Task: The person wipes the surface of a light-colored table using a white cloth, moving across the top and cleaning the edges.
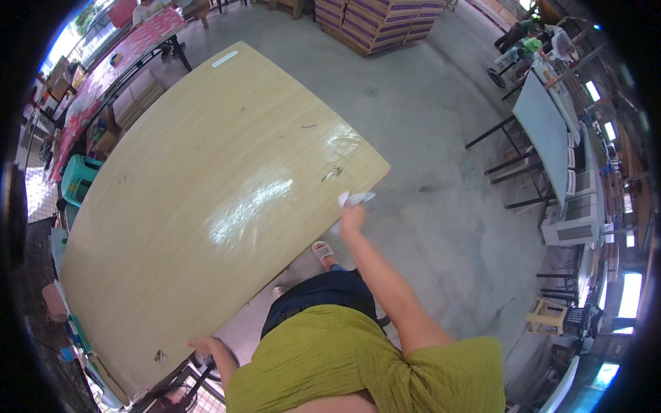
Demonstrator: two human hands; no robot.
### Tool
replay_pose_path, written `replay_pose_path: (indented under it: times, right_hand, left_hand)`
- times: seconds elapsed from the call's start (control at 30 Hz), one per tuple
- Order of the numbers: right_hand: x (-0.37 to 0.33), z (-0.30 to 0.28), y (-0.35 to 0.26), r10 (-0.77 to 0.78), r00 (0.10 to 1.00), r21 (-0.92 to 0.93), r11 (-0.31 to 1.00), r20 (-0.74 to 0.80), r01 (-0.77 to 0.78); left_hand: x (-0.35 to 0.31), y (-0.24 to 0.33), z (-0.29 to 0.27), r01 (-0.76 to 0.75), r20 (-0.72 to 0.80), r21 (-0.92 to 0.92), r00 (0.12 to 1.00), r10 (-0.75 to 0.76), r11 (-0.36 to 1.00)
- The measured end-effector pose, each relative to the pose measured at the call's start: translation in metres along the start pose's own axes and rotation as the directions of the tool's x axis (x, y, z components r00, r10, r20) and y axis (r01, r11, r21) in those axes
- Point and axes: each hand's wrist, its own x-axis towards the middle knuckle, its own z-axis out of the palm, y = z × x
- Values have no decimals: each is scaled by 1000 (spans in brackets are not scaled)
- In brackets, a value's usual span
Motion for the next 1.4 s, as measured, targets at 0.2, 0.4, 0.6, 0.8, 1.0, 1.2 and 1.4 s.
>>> replay_pose_path:
  times: [0.2, 0.4, 0.6, 0.8, 1.0, 1.2, 1.4]
  right_hand:
    - [-31, 27, 6, -114, 991, -260, 961, -74, 91]
    - [48, 24, -11, -95, 980, 116, 986, -174, 116]
    - [0, 27, 63, -191, 979, -43, 981, -70, 189]
    - [50, 7, 0, -94, 986, 140, 984, -135, 112]
    - [-25, 14, 40, -63, 992, 63, 996, 106, 56]
    - [55, 4, -11, 158, 987, 248, 956, 24, -159]
    - [-8, 27, 28, 110, 975, 425, 886, 192, -184]
  left_hand:
    - [3, -14, -19, -438, 98, 433, 892, 442, 788]
    - [40, -22, 14, -407, -121, 454, 854, 507, 793]
    - [-15, -5, -5, -473, 213, 473, 880, 425, 743]
    - [-19, -2, -11, 29, 114, -104, 993, -17, 994]
    - [-42, 16, -32, -250, 142, 93, 961, 235, 964]
    - [-8, 5, -3, -11, 29, -81, 999, 13, 997]
    - [-8, 0, -17, -280, 117, 254, 959, 258, 926]
